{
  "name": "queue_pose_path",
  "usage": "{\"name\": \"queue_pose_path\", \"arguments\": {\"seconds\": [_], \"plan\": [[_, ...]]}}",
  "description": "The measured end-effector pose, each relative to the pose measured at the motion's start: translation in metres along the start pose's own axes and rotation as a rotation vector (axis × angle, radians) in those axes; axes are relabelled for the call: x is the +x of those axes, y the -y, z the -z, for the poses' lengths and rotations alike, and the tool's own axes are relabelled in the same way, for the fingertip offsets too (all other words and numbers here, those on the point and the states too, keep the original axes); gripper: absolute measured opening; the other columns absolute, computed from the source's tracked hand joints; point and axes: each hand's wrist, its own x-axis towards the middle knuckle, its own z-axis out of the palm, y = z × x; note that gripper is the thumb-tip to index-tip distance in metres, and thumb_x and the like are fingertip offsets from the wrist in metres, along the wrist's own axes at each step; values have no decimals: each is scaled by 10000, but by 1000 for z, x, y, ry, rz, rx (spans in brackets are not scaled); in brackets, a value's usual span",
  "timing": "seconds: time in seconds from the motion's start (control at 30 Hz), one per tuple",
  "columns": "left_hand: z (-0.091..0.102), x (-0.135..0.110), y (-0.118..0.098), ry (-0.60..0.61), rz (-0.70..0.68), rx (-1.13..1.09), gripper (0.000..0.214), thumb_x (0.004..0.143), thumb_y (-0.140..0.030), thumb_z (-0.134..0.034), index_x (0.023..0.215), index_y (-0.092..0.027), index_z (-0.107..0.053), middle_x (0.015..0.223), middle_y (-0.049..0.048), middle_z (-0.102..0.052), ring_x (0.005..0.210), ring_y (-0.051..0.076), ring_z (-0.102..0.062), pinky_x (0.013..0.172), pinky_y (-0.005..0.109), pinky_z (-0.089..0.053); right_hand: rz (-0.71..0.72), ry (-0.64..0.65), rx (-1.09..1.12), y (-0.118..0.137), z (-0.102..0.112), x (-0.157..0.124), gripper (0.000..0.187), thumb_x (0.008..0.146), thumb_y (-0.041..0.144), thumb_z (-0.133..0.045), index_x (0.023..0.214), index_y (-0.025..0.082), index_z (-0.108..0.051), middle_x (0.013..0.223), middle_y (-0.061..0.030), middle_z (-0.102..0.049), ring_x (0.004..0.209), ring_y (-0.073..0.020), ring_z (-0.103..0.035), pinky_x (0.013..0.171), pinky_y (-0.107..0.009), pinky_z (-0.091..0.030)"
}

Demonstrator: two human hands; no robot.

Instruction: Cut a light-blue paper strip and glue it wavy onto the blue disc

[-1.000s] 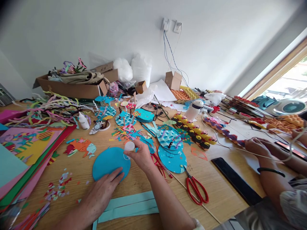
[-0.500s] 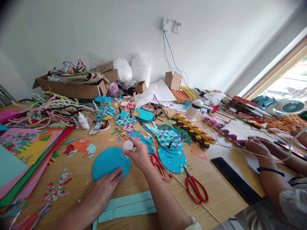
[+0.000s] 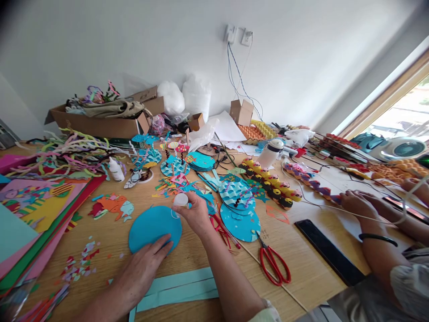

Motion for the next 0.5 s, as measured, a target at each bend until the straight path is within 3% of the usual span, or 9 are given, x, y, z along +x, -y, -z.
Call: {"name": "queue_pose_path", "arguments": {"seconds": [0.5], "plan": [[1, -1, -2, -11, 8, 13, 588, 795, 7, -262, 1309, -239, -406, 1435, -23, -316, 1061, 211, -525, 919, 354, -405, -12, -4, -22, 1, 3, -3, 179, 646, 344, -672, 651, 183, -593, 629, 28, -560, 631, -142, -497, 608, -238, -400]]}}
